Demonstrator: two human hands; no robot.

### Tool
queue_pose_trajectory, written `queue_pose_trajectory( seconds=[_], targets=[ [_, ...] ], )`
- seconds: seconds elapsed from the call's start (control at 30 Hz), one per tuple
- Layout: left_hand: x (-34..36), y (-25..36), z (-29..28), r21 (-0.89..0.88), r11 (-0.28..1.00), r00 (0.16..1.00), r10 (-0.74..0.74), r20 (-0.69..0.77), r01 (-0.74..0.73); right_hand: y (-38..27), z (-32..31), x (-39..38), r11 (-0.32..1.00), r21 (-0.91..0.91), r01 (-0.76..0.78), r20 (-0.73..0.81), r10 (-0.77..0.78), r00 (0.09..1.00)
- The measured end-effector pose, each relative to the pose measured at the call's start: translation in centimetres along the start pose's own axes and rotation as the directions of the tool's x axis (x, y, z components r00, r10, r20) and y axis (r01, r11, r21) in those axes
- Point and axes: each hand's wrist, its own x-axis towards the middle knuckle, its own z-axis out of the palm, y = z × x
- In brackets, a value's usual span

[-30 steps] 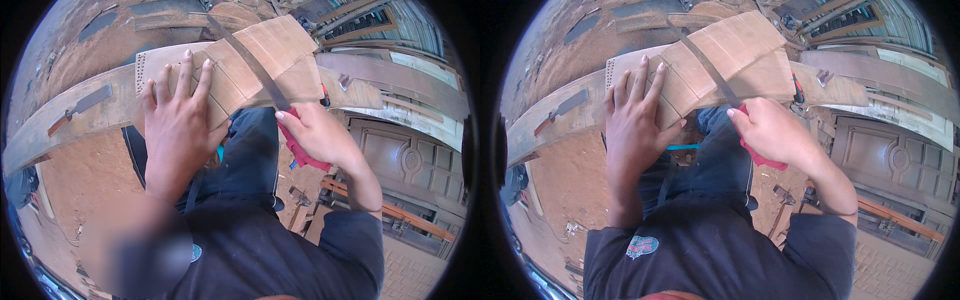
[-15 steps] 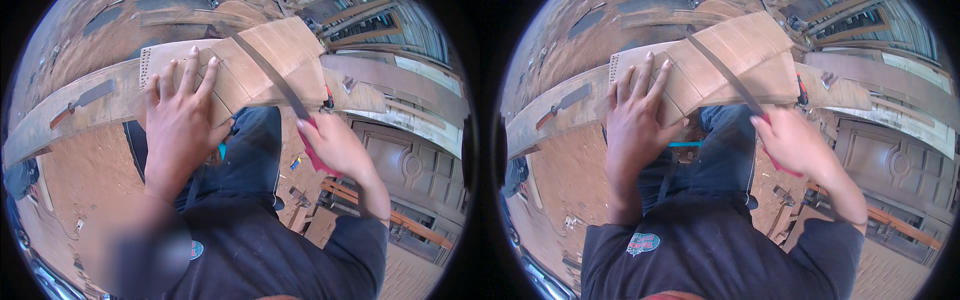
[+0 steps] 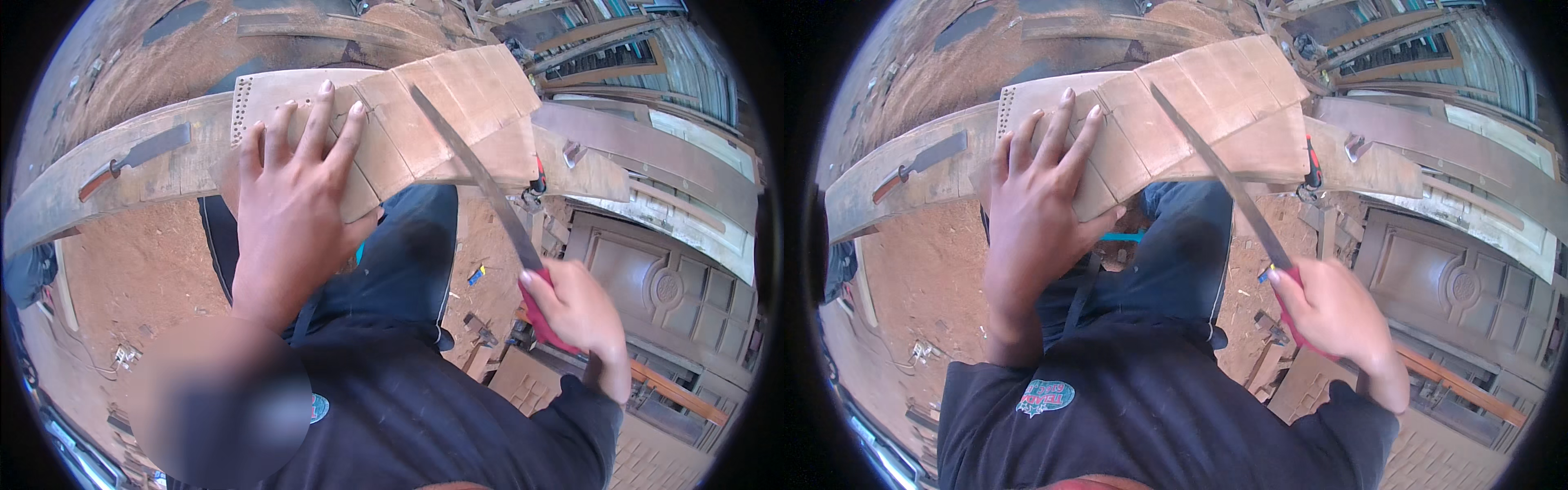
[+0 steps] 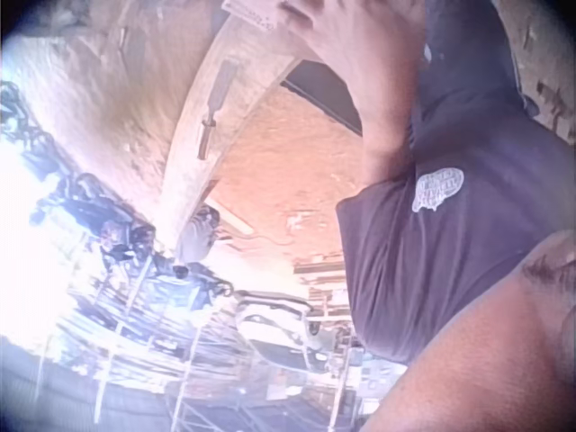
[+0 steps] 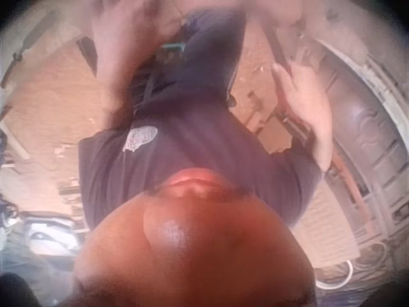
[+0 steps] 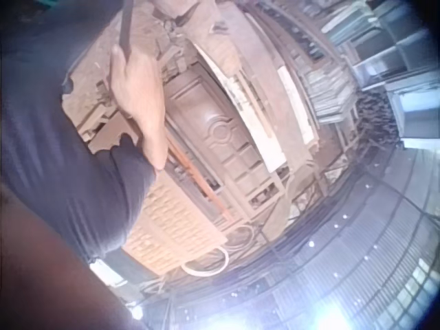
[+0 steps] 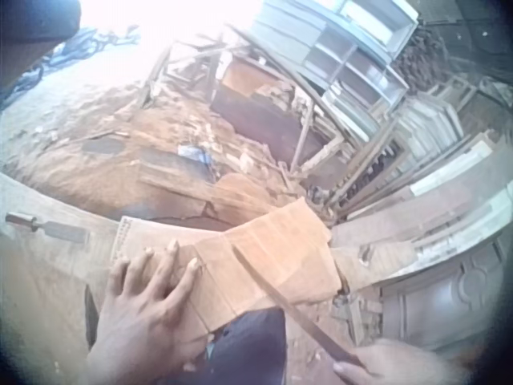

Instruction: The person saws into a wooden board while holding it steady with one hand and using a hand saw with the other. They periodically wipe the blade and the wood with a cloth.

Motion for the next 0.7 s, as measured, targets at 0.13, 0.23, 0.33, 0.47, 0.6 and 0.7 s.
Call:
queue_pose_trajectory(
  seconds=[0.13, 0.23, 0.33, 0.47, 0.6, 0.7],
  targets=[
    [0.2, 0.3, -0.2, 0.019, 1.0, 1.0, 0.003, 0.019, -0.004, 0.0, 0.4, 1.7, 0.998, 0.034, 0.058, -0.044, -0.057, 0.997],
    [0.4, 0.2, -0.2, -0.004, 1.0, 0.999, 0.015, 0.032, -0.015, -0.9, 0.3, 3.9, 0.994, 0.03, 0.105, -0.088, -0.102, 0.991],
    [-0.1, -0.2, -0.2, 0.009, 1.0, 1.0, -0.001, 0.002, 0.001, -0.6, -0.6, 0.8, 0.999, 0.028, -0.042, 0.046, 0.041, 0.998],
    [0.1, 0.4, 0.0, 0.016, 1.0, 1.0, 0.011, -0.013, -0.011, 1.2, 0.1, -0.9, 1.0, 0.027, 0.0, -0.018, 0.001, 1.0],
    [0.2, 0.1, -0.1, -0.018, 1.0, 1.0, 0.013, 0.011, -0.013, -0.7, 0.3, 3.6, 0.997, 0.067, 0.029, -0.045, -0.026, 0.999],
    [0.1, -0.1, -0.1, 0.004, 1.0, 1.0, 0.002, 0.008, -0.002, 0.1, 0.6, 1.7, 0.999, 0.047, -0.01, -0.011, 0.011, 1.0]
  ],
)
